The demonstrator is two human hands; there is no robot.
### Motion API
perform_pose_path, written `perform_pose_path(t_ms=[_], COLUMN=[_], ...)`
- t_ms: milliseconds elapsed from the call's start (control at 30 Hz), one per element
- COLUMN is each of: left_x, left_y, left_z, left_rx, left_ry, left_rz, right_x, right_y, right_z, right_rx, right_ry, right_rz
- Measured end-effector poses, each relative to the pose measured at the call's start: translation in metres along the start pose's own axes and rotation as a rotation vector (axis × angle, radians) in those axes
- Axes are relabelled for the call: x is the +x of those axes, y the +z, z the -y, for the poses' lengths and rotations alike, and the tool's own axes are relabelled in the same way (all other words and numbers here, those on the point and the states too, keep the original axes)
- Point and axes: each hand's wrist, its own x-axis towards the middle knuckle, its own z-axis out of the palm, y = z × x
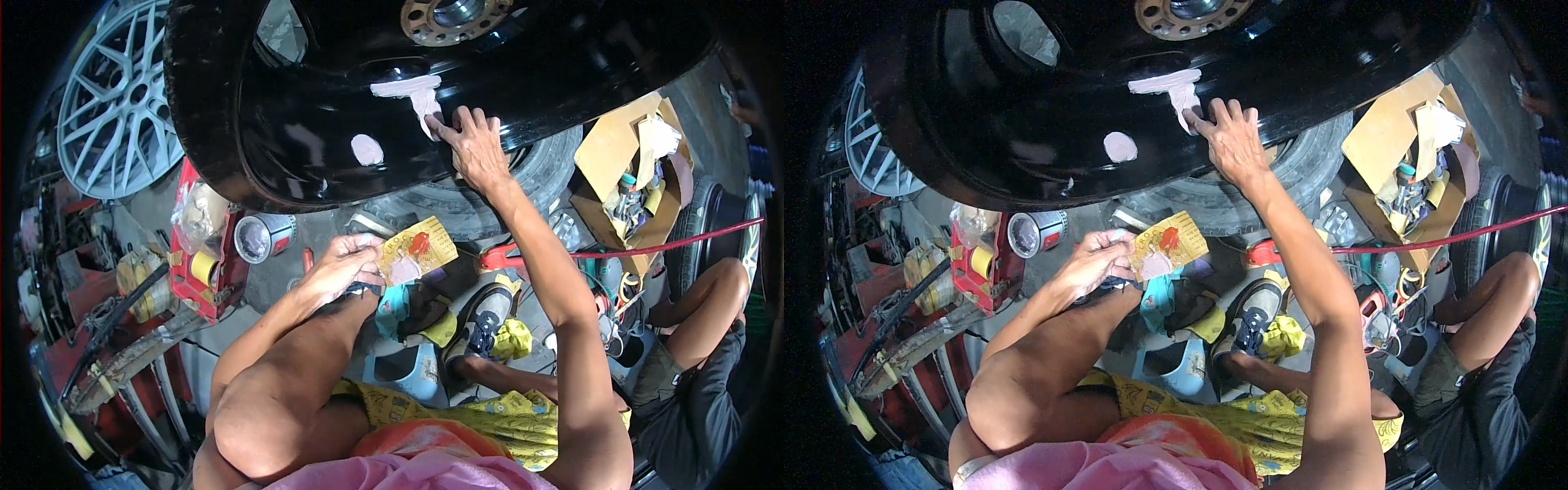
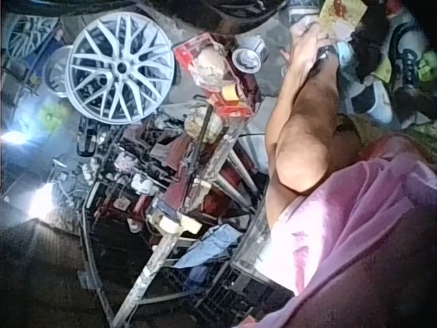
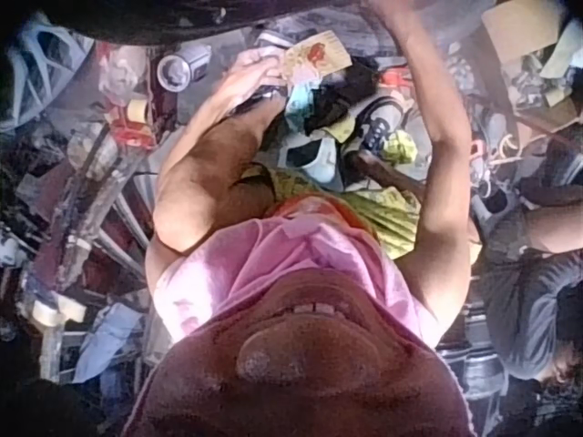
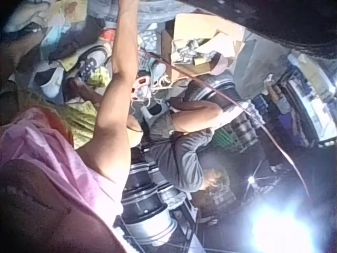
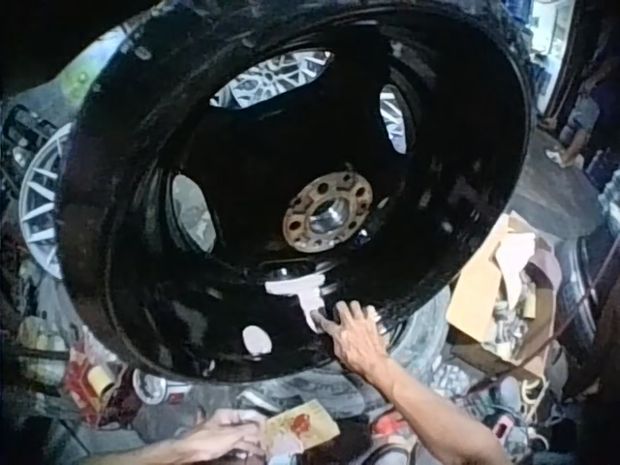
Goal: The person applies a pink filler material to small indentations on the inner surface of a black car rim using their fingers, then smooths it out.
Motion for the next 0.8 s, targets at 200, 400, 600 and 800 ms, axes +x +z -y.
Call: perform_pose_path(t_ms=[200, 400, 600, 800], left_x=[0.003, -0.001, 0.0, 0.003], left_y=[0.002, 0.006, 0.003, 0.002], left_z=[0.003, -0.002, 0.0, 0.002], left_rx=[-0.016, -0.054, -0.049, -0.036], left_ry=[0.013, -0.021, 0.001, 0.014], left_rz=[0.016, -0.002, -0.009, 0.037], right_x=[0.02, 0.031, 0.018, 0.036], right_y=[0.01, 0.016, 0.013, 0.017], right_z=[-0.008, -0.017, -0.004, -0.005], right_rx=[-0.107, -0.179, -0.068, -0.08], right_ry=[-0.012, 0.053, 0.052, 0.032], right_rz=[-0.019, 0.006, 0.085, 0.02])
